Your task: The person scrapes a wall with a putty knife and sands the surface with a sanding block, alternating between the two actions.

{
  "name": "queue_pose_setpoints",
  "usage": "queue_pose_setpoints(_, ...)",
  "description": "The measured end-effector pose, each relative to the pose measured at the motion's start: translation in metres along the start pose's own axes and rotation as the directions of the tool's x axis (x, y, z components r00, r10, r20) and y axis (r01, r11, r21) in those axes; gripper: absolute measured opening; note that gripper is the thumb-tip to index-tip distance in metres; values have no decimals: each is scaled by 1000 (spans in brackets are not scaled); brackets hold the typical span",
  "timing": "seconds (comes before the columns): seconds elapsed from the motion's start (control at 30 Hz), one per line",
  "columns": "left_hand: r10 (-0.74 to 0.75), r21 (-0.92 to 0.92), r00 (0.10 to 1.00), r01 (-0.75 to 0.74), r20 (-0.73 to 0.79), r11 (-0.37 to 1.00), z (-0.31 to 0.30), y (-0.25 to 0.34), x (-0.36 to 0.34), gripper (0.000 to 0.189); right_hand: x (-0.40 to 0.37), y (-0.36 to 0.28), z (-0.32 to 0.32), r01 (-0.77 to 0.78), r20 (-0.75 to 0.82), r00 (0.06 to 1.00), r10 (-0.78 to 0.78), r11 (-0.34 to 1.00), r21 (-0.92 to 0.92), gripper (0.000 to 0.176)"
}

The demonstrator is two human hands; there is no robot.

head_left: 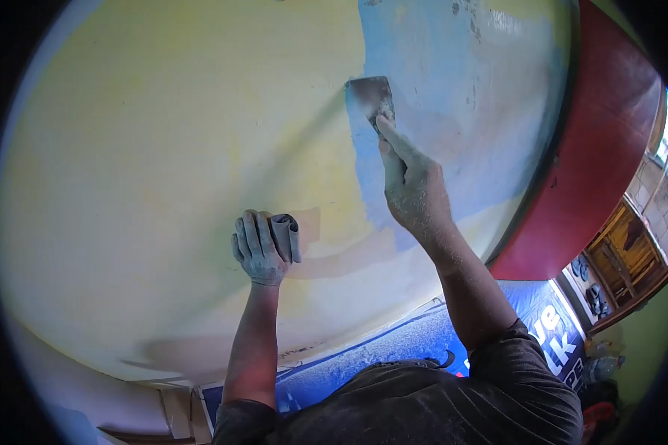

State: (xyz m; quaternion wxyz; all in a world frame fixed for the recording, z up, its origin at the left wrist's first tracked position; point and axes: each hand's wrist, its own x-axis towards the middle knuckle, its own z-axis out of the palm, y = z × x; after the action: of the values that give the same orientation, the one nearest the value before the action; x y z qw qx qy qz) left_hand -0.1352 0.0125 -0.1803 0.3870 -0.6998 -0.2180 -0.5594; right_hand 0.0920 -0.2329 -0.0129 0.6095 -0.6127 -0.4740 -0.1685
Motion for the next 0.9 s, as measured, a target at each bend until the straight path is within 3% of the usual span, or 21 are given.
queue_pose_setpoints(0.03,-2,-7,1000,2,-9,1000,1,0,-1,69,-4,5,1,50,-5,999,-50,999,-17,39)
queue_pose_setpoints(0.23,-9,-31,1000,9,0,999,-1,0,-1,68,19,-8,-3,-91,34,995,92,995,-38,42)
queue_pose_setpoints(0.33,1,-17,1000,-2,-3,1000,0,-2,1,69,19,-9,-3,-43,7,999,43,999,12,41)
queue_pose_setpoints(0.43,-10,-35,1000,10,-12,999,0,1,1,68,-8,7,4,79,11,997,-78,994,-70,40)
queue_pose_setpoints(0.53,-11,-34,1000,11,-12,999,2,-1,-1,69,-2,-4,1,-35,44,998,37,998,-45,40)
queue_pose_setpoints(0.57,-5,-33,1000,5,-7,999,3,-1,-3,70,6,-14,-3,-147,77,986,151,987,-60,40)
queue_pose_setpoints(0.67,2,-1,1000,-2,-12,1000,4,-1,-3,72,2,-3,4,-11,8,1000,11,1000,-24,41)
queue_pose_setpoints(0.77,-6,-28,999,5,-42,1000,0,3,5,71,-10,7,3,2,51,999,1,998,-55,42)
queue_pose_setpoints(0.9,-5,-34,1000,5,-15,999,0,1,1,70,8,-3,4,26,-2,1000,-26,999,-27,42)
